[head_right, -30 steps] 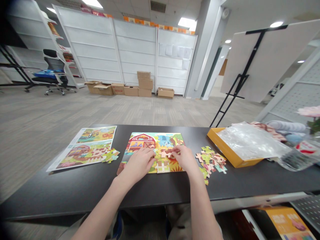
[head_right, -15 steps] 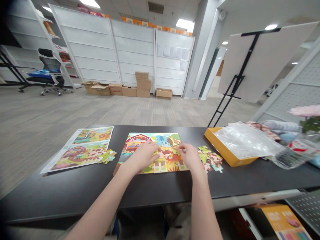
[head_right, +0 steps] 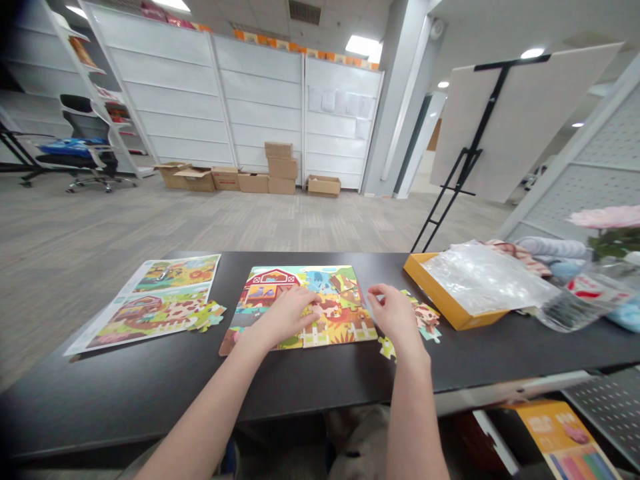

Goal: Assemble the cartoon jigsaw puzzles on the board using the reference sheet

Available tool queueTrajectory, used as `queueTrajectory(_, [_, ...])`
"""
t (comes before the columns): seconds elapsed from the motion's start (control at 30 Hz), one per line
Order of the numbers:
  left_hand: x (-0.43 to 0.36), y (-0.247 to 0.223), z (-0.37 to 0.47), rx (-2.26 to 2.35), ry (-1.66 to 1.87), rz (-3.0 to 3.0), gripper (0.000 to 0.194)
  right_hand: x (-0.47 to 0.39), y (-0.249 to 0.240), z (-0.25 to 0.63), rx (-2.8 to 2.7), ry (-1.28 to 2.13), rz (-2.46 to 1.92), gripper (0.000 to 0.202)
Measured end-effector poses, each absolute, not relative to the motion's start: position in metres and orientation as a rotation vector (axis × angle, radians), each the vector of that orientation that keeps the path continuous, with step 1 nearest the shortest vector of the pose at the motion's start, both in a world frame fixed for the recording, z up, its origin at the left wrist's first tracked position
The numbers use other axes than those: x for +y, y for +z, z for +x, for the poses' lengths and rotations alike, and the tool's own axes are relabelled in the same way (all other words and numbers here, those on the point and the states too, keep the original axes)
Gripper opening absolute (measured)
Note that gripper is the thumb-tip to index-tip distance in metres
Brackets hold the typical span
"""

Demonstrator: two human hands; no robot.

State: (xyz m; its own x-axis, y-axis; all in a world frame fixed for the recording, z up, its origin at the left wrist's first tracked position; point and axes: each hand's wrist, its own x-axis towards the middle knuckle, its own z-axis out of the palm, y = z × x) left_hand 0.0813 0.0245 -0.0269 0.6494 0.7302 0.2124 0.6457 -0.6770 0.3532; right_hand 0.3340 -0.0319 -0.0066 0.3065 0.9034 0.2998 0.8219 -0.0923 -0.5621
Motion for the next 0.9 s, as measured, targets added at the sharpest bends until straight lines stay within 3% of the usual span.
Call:
queueTrajectory(0.2, [0.03,-0.033,0.081,1.084,0.548,2.573,0.022,-0.059,0.009,0.373,-1.206,-0.036,-1.902,0.034])
queueTrajectory(0.4, [0.03,-0.034,0.08,1.062,0.592,2.529,0.022,-0.054,-0.017,0.386,-1.357,0.174,-2.222,0.031])
queueTrajectory(0.57, [0.027,-0.035,0.08,1.009,0.682,2.489,0.024,-0.045,-0.028,0.383,-1.409,0.173,-2.454,0.041])
queueTrajectory(0.9, [0.024,-0.037,0.081,0.969,0.788,2.397,0.026,-0.042,-0.041,0.388,-1.447,-0.024,-2.421,0.044])
